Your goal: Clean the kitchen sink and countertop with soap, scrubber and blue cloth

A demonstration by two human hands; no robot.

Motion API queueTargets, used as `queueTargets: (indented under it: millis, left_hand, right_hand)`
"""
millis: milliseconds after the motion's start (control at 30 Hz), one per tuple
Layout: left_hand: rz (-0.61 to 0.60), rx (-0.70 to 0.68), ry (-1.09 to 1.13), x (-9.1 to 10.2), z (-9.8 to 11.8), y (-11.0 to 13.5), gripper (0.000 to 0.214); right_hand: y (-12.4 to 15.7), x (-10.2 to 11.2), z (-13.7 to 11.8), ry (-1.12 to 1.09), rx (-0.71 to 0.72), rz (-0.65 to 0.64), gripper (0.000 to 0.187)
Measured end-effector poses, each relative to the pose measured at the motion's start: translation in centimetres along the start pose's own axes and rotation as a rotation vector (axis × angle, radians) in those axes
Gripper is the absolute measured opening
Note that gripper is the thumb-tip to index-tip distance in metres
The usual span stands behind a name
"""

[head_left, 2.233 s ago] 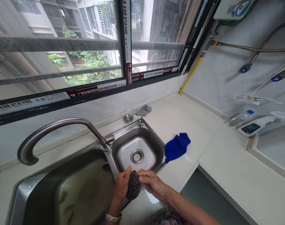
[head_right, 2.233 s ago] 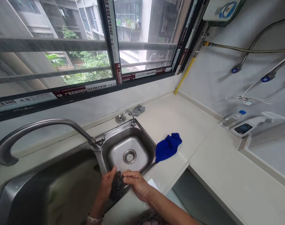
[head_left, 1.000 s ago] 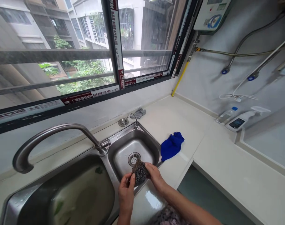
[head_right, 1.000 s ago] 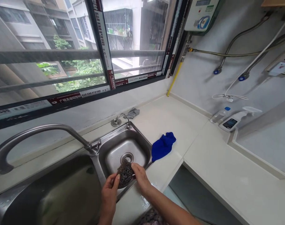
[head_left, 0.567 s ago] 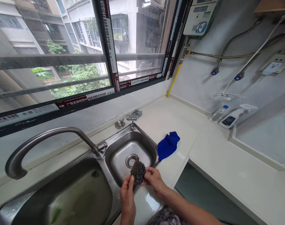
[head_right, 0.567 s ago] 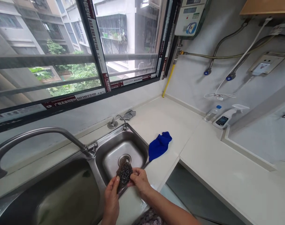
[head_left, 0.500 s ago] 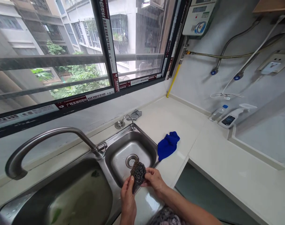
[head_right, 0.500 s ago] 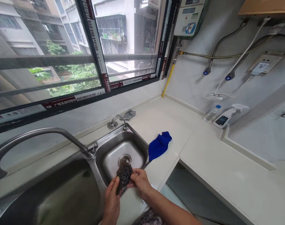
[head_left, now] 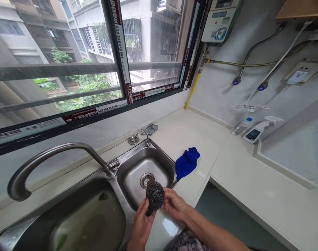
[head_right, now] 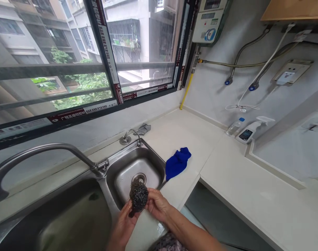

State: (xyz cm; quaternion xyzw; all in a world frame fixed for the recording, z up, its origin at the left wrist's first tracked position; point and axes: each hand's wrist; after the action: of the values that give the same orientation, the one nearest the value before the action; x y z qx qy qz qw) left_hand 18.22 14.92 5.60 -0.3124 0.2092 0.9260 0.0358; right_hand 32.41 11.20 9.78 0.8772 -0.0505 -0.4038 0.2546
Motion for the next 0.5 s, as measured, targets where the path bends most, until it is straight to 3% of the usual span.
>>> queueTargets:
  millis: [100,200,367,500]
  left_hand:
    - [-0.151,-0.054,-0.2,0.8,0.7,0.0,0.052]
    - [-0.3,-0.232,-0.394,0.8,1.4,0.2,0.054]
    - [-0.335,-0.446,-0.57,-0.6,1.5,0.9,0.058]
    - [-0.329,-0.585,-0.71,-1.7,1.0,1.3,0.046]
  right_hand:
    - [-0.4,0.8,0.1,0.073,0.083,0.166,0.023]
    - [-0.5,1.2,0.2,0.111,0.175,0.261,0.034]
    - [0.2,0.8,0.2,0.258,0.288,0.256,0.035]
    - [0.4,0.8,0.6,0.308,0.327,0.24,0.032]
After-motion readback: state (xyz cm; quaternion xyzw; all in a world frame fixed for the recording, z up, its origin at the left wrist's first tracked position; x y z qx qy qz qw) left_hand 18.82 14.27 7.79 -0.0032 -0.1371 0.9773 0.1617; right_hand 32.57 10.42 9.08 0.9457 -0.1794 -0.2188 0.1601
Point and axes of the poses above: each hand's wrist, its own y-axis away from the middle knuckle, its own x-axis out of the back of the hand, z = x × y, and after that the axes turned 15 degrees about -x, right-handed
